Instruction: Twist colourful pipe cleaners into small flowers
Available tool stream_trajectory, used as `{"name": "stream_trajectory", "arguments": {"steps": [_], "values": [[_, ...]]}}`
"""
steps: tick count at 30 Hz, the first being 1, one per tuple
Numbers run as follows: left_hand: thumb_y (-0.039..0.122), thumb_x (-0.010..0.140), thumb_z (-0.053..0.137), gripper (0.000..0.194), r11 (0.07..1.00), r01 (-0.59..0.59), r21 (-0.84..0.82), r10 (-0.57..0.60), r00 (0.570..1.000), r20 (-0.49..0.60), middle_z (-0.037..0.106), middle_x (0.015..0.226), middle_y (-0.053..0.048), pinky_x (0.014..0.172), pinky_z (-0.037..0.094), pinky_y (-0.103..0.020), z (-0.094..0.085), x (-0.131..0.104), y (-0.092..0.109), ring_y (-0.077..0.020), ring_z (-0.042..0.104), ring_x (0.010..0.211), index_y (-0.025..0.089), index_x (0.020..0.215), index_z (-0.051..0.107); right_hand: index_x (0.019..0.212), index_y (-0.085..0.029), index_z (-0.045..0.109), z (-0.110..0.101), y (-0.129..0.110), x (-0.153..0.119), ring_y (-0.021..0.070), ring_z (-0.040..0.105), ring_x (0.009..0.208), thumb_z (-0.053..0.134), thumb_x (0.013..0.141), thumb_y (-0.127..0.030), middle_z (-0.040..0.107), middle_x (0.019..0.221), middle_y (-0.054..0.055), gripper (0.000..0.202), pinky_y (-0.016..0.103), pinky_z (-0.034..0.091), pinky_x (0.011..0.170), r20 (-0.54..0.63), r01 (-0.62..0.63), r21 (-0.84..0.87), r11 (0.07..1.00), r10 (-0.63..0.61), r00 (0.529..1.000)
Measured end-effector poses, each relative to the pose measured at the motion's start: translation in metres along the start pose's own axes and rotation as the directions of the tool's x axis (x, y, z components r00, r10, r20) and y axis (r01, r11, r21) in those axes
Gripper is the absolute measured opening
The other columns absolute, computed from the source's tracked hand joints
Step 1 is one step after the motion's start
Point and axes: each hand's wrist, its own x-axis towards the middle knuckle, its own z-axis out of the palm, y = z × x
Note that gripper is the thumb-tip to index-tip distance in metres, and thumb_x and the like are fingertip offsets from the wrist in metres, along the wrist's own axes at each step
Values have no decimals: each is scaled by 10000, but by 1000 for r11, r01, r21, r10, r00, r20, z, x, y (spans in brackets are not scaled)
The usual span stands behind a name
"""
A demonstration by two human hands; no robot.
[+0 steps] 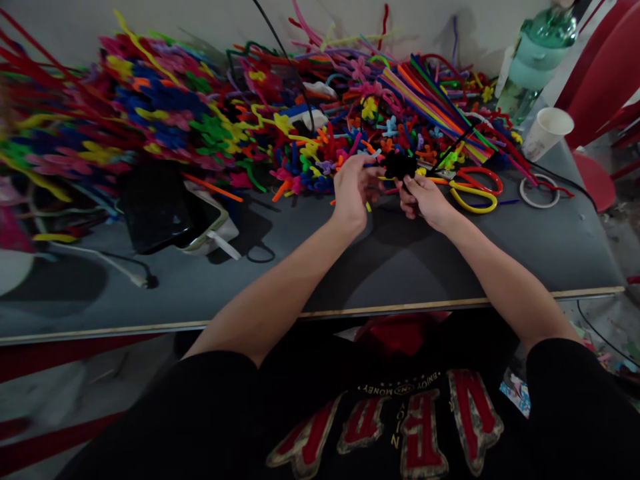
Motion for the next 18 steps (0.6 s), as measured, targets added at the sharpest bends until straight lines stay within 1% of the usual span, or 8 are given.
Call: {"name": "stream_trajectory", "arguments": {"steps": [3,4,6,7,9,11,15,18], "values": [[634,894,597,445,996,38,81,-38,999,6,657,802,-36,478,388,-179,-6,6,2,-111,624,640,195,962,635,826,-224,435,0,-4,-1,68,346,420,554,967,-493,268,518,-116,326,173,319,402,3,-34,23,999,33,999],[615,868,646,422,992,-4,129,3,1000,12,664,823,-36,509,420,-183,-8,7,4,-126,641,694,204,964,653,822,-226,432,0,-5,-1,70,335,419,553,968,-488,257,512,-117,324,172,313,402,7,-41,33,999,41,999],[554,815,733,375,954,-170,248,160,985,60,692,927,-44,630,501,-211,-10,7,9,-167,668,859,227,991,685,812,-226,430,-1,-7,-2,71,309,417,542,978,-467,235,502,-116,313,171,302,406,27,-56,55,997,55,998],[523,797,761,361,910,-274,311,255,962,100,703,996,-53,720,530,-238,-12,6,12,-191,666,957,237,1008,699,809,-226,432,-1,-7,-2,71,294,416,533,984,-456,222,498,-116,306,171,296,410,44,-62,65,996,60,997],[483,798,768,333,786,-456,417,415,889,191,707,1103,-74,892,533,-309,-15,4,16,-230,640,1099,242,1022,721,803,-224,439,-2,-8,-3,72,265,416,513,997,-437,198,492,-115,296,172,283,415,80,-71,73,995,65,995],[465,842,726,288,648,-572,503,516,816,262,712,1119,-83,981,507,-373,-18,5,15,-245,634,1127,230,1009,732,797,-222,447,-2,-9,-4,74,251,420,496,1006,-416,188,490,-112,290,172,272,418,103,-78,69,995,71,992],[450,937,602,275,383,-676,630,634,688,353,727,1047,-79,989,500,-435,-25,7,5,-238,659,1053,211,965,734,758,-224,423,2,-14,-7,82,240,436,427,1033,-334,181,511,-95,296,167,252,420,113,-70,111,991,57,992],[456,949,579,285,261,-717,646,667,618,416,730,999,-83,946,511,-457,-28,3,0,-241,670,980,217,929,734,730,-228,391,4,-18,-12,89,210,445,378,1043,-288,152,522,-84,318,162,240,415,114,-47,188,981,26,993]]}}
